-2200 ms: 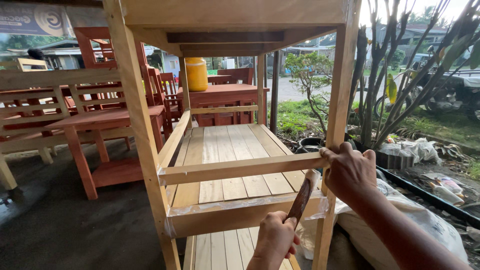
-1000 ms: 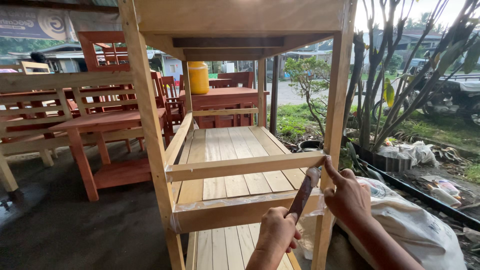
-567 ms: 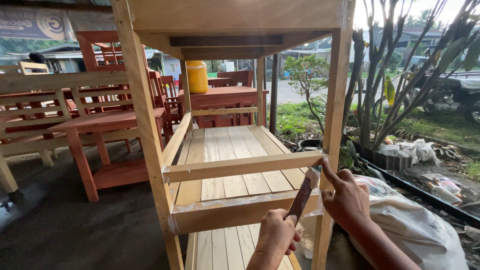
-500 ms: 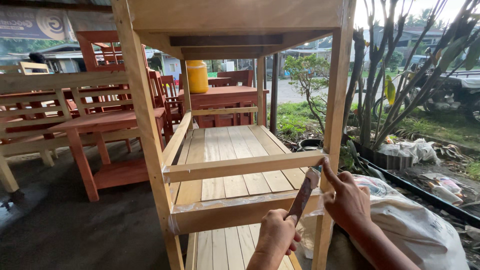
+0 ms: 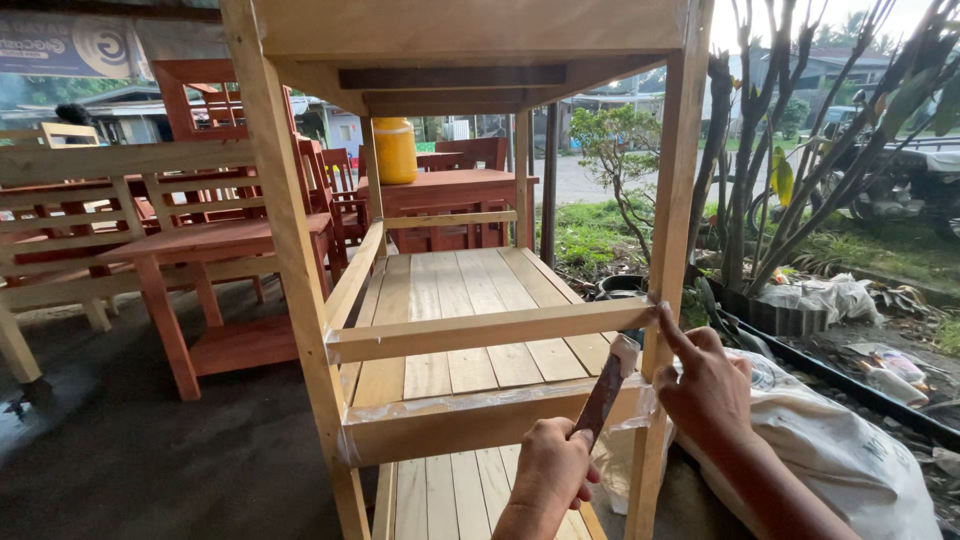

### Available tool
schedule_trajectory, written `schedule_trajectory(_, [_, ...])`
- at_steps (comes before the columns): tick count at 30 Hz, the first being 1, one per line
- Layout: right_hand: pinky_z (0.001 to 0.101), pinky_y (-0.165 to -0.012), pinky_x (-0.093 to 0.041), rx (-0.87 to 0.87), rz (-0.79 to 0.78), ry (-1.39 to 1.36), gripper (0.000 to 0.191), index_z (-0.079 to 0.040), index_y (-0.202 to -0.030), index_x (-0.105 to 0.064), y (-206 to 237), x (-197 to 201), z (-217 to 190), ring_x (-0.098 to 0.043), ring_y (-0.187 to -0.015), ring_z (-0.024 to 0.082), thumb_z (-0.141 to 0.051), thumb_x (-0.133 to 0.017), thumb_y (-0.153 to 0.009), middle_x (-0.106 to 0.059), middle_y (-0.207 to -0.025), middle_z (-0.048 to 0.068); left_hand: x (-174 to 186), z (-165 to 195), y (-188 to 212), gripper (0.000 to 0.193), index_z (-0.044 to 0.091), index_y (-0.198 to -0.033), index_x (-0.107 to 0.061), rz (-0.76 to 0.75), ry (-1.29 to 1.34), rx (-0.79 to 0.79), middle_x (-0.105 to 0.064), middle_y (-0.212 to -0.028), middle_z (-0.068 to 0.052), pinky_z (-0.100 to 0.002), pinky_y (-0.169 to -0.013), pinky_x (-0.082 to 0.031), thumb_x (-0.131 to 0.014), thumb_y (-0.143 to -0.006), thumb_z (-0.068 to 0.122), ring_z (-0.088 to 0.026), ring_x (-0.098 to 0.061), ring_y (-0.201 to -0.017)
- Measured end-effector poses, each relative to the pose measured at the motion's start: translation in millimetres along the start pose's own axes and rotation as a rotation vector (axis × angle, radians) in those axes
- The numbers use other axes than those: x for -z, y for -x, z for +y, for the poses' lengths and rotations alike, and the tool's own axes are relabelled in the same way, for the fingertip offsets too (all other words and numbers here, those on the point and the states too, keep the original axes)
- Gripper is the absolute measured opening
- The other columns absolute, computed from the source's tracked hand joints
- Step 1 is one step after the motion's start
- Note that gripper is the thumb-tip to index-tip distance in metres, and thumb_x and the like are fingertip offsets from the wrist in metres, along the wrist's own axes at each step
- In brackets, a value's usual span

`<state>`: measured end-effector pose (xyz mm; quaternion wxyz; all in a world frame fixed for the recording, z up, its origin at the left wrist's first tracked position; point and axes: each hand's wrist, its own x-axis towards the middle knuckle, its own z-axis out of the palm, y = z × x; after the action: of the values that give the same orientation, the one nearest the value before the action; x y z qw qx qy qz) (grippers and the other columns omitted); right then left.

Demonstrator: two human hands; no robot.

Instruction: The person uses a wide brush to apply a white coating to the rails and edges of an unfinished wooden furniture frame, working along the horizontal bars and side posts one section at a time while steadying the frame with the other hand.

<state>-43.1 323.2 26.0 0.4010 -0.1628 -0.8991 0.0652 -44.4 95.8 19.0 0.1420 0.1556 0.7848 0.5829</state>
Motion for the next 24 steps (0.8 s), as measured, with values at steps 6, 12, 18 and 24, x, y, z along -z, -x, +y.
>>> schedule_trajectory(6, [0.0400,-0.094,-0.038,0.019,-0.004,0.034,0.080,-0.042,-0.155,-0.043,8,-5,-1,-0.065,-0.089,0.015,-0.016,-0.068,-0.084,-0.065,-0.114,0.000,0,-1,1,0.029,-0.001,-0.104,-0.071,0.012,-0.004,-0.008,-0.069,-0.066,-0.007,-0.026,-0.037,-0.047,-0.054,-0.102,0.022,-0.011,-0.059,-0.043])
schedule_trajectory(12, [0.0417,-0.095,-0.039,0.074,0.153,-0.021,0.075,-0.043,-0.148,-0.049,15,0,-3,-0.065,-0.095,0.016,-0.017,-0.069,-0.081,-0.064,-0.113,0.001,-1,0,1,0.029,0.000,-0.105,-0.071,0.009,-0.020,0.000,-0.069,-0.066,-0.007,-0.026,-0.038,-0.048,-0.054,-0.103,0.022,-0.011,-0.059,-0.043])
schedule_trajectory(18, [0.0403,-0.088,-0.041,0.021,-0.124,0.201,0.096,-0.040,-0.164,-0.023,5,15,-23,-0.063,-0.083,0.018,-0.022,-0.071,-0.083,-0.059,-0.114,0.002,-1,1,1,0.028,0.000,-0.104,-0.071,0.007,-0.016,0.010,-0.070,-0.067,-0.007,-0.026,-0.038,-0.048,-0.053,-0.103,0.022,-0.010,-0.059,-0.043])
schedule_trajectory(24, [0.0434,-0.088,-0.039,0.030,-0.066,0.181,0.094,-0.036,-0.161,-0.021,8,13,-19,-0.061,-0.076,0.017,-0.022,-0.072,-0.082,-0.059,-0.110,0.003,1,3,4,0.028,-0.002,-0.103,-0.071,0.008,-0.021,-0.009,-0.068,-0.066,-0.006,-0.026,-0.037,-0.046,-0.055,-0.102,0.021,-0.010,-0.058,-0.042])
